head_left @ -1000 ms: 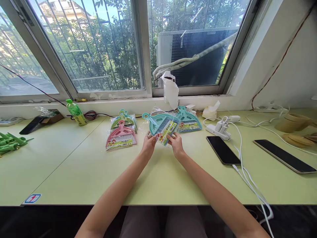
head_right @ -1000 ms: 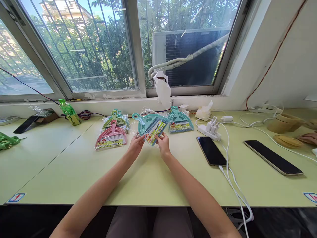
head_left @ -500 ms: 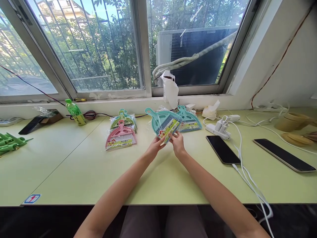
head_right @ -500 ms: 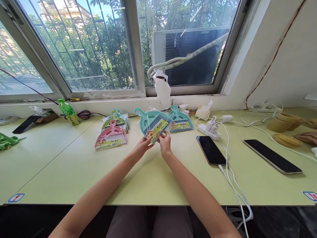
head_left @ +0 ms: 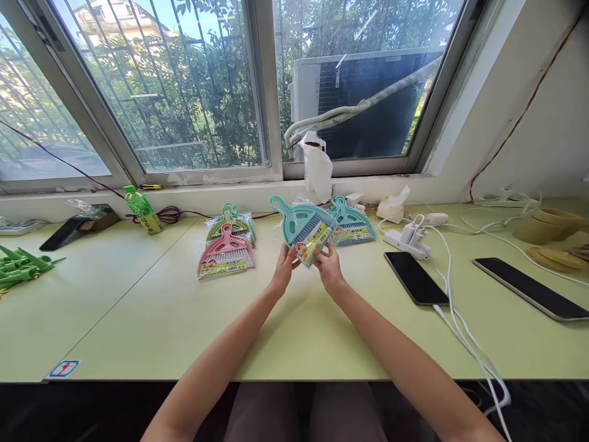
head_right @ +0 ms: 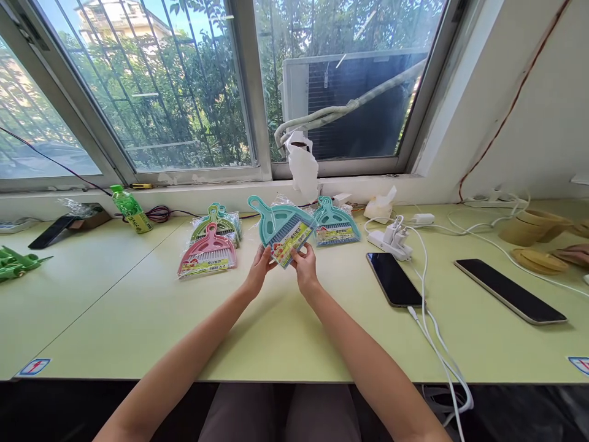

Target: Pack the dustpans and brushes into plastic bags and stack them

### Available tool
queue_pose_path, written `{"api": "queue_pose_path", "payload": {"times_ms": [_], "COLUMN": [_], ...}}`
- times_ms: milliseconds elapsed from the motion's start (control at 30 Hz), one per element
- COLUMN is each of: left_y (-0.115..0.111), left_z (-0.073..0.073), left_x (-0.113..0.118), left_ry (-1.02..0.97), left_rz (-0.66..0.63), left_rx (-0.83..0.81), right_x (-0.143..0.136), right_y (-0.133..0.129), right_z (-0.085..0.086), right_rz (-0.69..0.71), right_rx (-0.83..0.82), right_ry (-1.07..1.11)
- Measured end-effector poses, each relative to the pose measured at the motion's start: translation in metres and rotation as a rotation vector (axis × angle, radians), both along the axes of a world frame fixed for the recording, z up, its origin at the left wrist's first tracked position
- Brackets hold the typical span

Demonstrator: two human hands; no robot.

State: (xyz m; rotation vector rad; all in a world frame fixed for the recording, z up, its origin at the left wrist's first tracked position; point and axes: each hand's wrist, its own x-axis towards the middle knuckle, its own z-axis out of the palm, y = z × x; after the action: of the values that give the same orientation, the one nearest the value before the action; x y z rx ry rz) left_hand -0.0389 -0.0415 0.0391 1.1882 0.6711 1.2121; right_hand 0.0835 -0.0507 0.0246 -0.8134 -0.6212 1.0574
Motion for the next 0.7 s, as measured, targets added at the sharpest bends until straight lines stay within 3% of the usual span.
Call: {"api": "queue_pose_path", "payload": {"times_ms": [133,233,367,500,600,700], "left_y": [-0.004,-0.005,-0.004,0.000,0.003,0.004], "left_z": [-0.007,-0.004,0.003,0.000,-0.009,-0.013], "left_x": [0.006,0.005,0.004,0.005,0.005,0.004], "left_ry": [0.069,0.091,0.007,-0.039,0.007,0.095], "left_rz": [-0.086,-0.102,-0.043,0.063,0.147,0.147], "left_rx": [-0.021,-0.023,0.050,0.133,0.083,0.001], "right_x": [0.006,0.008,0.002,-0.005,-0.004,0.001], "right_y": [-0.002,-0.005,-0.008,-0.008,-0.004,0.003], "right_z": [0.006,0.011,0.015,0.010,0.004,-0.001], "right_rz": [-0.008,-0.013,-0.001,0.024,0.067,0.122], "right_rx": [0.022,0.040,0.027,0.008,-0.059,-0.158], "right_ry": [-0.018,-0.013,0.031,0.027,0.022,0.018]}}
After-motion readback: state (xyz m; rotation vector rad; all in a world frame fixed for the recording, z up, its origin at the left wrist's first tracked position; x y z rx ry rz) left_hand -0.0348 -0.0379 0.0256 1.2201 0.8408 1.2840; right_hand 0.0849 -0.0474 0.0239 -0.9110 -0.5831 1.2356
